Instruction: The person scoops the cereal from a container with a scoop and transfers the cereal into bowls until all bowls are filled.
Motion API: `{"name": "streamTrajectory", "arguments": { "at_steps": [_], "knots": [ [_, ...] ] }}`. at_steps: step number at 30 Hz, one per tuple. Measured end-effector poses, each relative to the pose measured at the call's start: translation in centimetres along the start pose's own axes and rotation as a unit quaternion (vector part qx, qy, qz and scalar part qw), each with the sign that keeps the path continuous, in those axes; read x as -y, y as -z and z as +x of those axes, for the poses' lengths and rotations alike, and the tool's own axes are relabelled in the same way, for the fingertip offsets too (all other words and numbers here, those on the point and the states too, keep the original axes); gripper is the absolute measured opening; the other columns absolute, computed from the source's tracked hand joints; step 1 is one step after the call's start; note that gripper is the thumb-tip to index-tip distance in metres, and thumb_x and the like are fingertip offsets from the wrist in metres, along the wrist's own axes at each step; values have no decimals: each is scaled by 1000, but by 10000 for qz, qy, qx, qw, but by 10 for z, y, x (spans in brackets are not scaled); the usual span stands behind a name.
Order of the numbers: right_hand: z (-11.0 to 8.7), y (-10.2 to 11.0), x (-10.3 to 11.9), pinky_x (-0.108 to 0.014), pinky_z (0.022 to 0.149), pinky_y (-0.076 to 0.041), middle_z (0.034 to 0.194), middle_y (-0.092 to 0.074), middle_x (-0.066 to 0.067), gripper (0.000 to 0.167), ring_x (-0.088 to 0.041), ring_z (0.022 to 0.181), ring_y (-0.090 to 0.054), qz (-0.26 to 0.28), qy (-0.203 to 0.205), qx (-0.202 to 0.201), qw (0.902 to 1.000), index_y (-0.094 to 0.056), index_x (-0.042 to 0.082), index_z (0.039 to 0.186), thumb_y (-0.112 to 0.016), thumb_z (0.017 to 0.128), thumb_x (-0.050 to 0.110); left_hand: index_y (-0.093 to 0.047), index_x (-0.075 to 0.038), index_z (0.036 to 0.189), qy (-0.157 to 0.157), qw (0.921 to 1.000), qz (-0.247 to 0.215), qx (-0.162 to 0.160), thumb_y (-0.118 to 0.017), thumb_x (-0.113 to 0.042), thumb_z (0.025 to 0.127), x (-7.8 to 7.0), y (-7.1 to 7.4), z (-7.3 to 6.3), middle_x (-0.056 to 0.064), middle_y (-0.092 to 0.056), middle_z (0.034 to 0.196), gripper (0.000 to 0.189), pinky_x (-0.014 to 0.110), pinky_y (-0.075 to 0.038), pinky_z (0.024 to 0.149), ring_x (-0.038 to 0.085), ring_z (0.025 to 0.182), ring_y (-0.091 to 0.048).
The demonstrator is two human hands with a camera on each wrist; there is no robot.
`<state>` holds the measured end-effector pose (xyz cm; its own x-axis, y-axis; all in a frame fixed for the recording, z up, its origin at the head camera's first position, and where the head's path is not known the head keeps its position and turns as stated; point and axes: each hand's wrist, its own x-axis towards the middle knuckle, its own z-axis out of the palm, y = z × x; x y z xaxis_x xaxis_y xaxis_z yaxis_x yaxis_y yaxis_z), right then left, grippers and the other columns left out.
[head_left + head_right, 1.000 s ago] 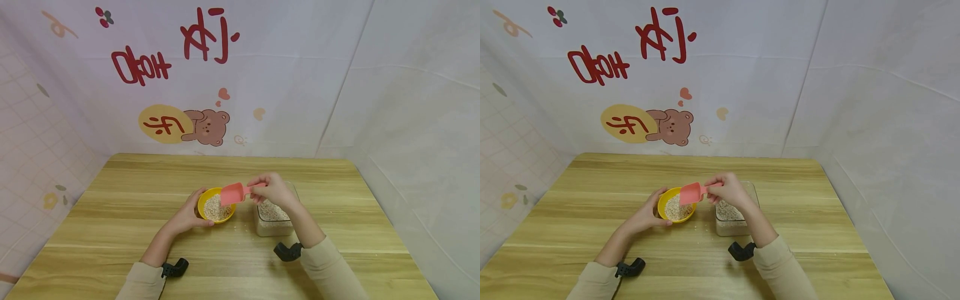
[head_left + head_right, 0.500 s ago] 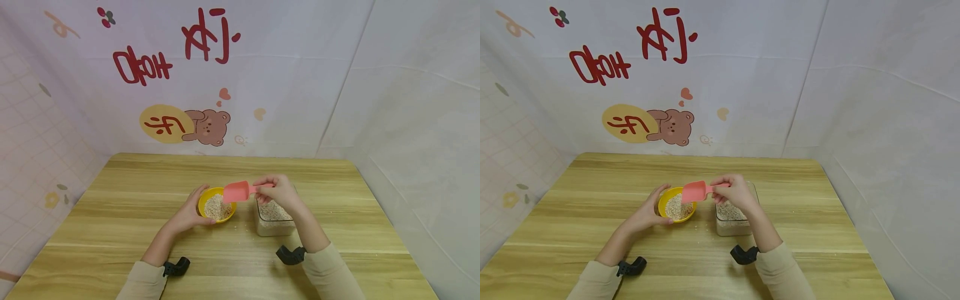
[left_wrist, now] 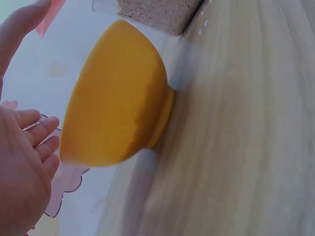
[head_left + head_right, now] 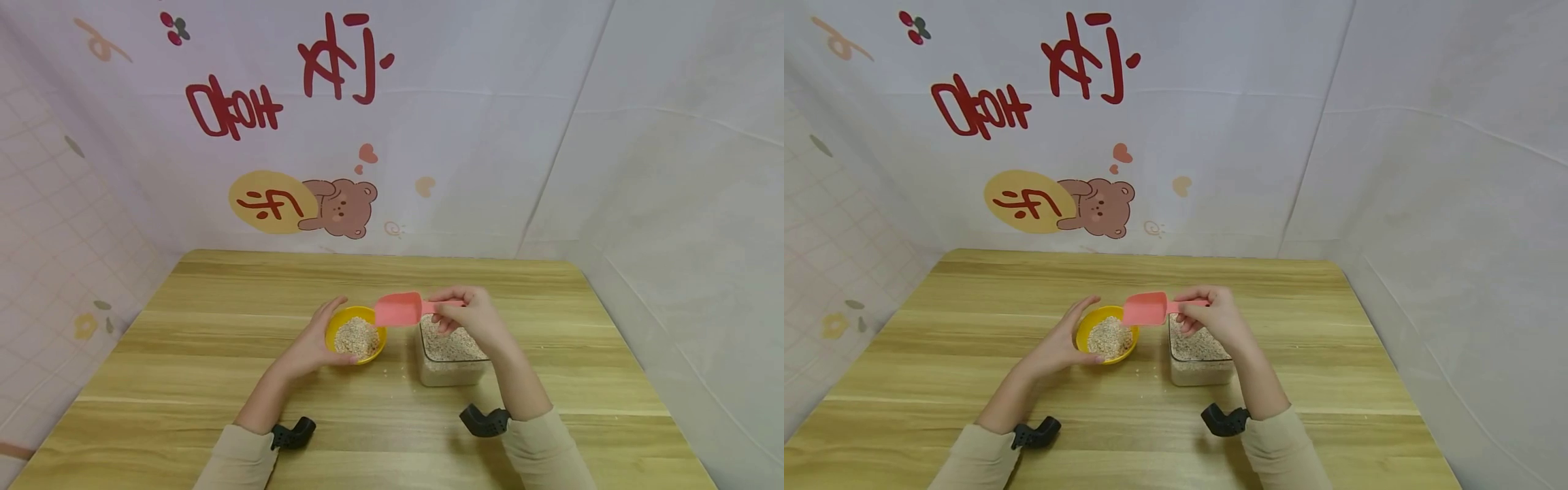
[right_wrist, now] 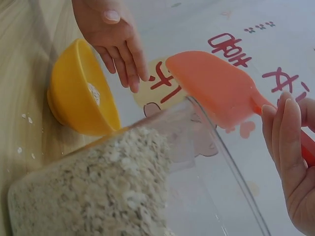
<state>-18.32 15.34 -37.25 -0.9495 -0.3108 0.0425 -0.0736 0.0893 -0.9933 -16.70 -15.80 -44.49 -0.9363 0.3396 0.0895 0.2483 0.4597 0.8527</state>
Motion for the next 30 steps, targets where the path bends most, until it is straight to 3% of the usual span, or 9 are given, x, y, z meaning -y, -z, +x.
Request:
{"name": "streamTrajectory", "arguments": {
  "at_steps": [17,24,30],
  "knots": [
    [-21,32,3,-29,54,-55,73,-66,-17,21,-15,54,-60,-53,-7,-408,9992,-63,-14,105,-63,89,0,-25,-26,150,-135,9999,12,54,-90,-27,64,-25,-15,15,8,-15,156,108,61,-23,105,32,140,-17],
    [-29,42,-1,-30,53,-55,73,-66,-18,22,-15,55,-61,-85,61,-431,9990,-62,-16,105,-63,90,0,-24,-28,151,-351,9994,34,73,-90,-39,62,-28,-23,20,7,-16,156,112,59,-24,106,29,140,-18],
    [-34,49,-3,-28,53,-54,72,-66,-15,23,-15,55,-61,-93,32,-489,9988,-61,-18,105,-62,90,0,-22,-28,152,-388,9991,87,158,-90,-37,63,-34,-32,24,3,-17,156,112,55,-23,108,25,140,-19]
  ]
}}
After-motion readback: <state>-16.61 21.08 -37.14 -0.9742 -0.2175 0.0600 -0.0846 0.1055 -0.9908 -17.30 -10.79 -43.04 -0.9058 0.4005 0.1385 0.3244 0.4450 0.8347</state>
